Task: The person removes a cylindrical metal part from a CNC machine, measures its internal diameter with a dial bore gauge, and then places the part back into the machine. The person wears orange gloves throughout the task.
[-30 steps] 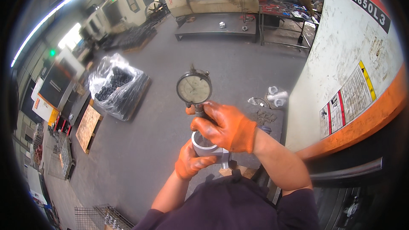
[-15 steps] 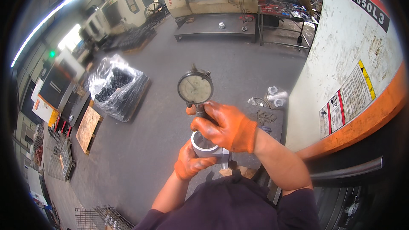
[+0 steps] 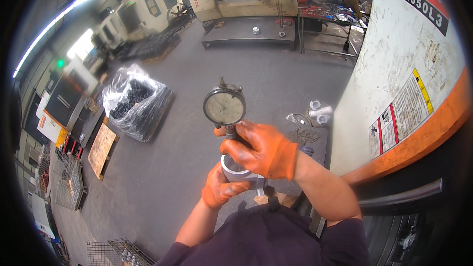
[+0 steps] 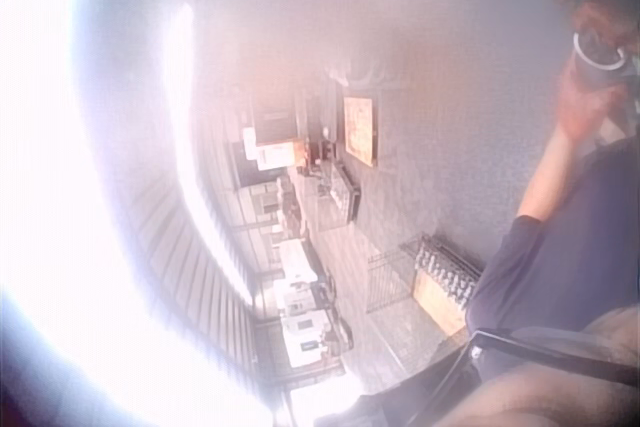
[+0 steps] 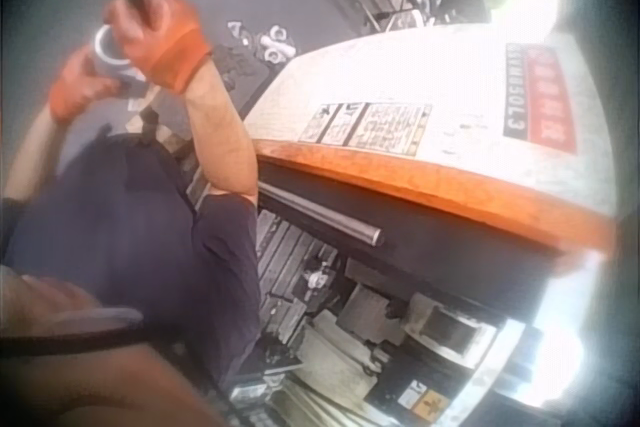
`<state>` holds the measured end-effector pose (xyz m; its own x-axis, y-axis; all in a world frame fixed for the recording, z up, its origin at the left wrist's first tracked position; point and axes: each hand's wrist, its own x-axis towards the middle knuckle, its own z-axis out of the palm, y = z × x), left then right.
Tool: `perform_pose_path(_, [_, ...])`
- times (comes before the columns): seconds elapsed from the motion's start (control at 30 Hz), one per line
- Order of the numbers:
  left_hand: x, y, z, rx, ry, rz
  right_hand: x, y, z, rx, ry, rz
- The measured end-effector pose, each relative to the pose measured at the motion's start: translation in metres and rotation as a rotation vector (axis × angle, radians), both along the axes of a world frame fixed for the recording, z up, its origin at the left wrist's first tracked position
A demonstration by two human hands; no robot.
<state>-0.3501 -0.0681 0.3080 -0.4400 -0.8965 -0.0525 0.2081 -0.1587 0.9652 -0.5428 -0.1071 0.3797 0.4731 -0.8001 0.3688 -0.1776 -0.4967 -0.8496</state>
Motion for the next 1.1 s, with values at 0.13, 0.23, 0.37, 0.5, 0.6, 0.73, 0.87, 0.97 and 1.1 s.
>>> perform_pose_path(0.13, [0.0005,0.0000,-0.0034,-0.061,-0.070,0.009,0.0009,0.0020,0.0022,0.050,0.007,0.000])
perform_pose_path(0.23, [0.0013,0.0019,-0.0038,-0.030,-0.046,0.006,0.0011,0.0020,0.0006,0.054,-0.001,-0.003])
perform_pose_path(0.37, [0.0020,0.0041,-0.0034,-0.027,-0.053,0.010,0.0017,0.0045,0.0027,0.088,-0.004,0.006])
perform_pose_path(0.5, [0.0026,0.0051,-0.0024,-0.073,-0.085,0.018,0.0035,0.0065,0.0027,0.091,-0.041,0.005])
perform_pose_path(0.6, [0.0030,0.0063,-0.0029,-0.069,-0.067,0.015,0.0040,0.0072,0.0016,0.088,-0.049,0.002])
perform_pose_path(0.73, [0.0034,0.0076,-0.0031,-0.041,-0.042,0.007,0.0050,0.0094,0.0038,0.064,-0.042,-0.005])
perform_pose_path(0.87, [0.0029,0.0076,-0.0043,-0.015,-0.015,0.000,0.0042,0.0106,0.0038,0.000,-0.029,-0.011])
perform_pose_path(0.97, [0.0018,0.0082,-0.0033,-0.049,-0.038,0.011,0.0037,0.0101,-0.0004,-0.031,-0.042,-0.012])
perform_pose_path(1.1, [0.0023,0.0093,-0.0072,-0.042,-0.022,0.012,0.0038,0.0103,-0.0012,-0.020,-0.053,-0.017])
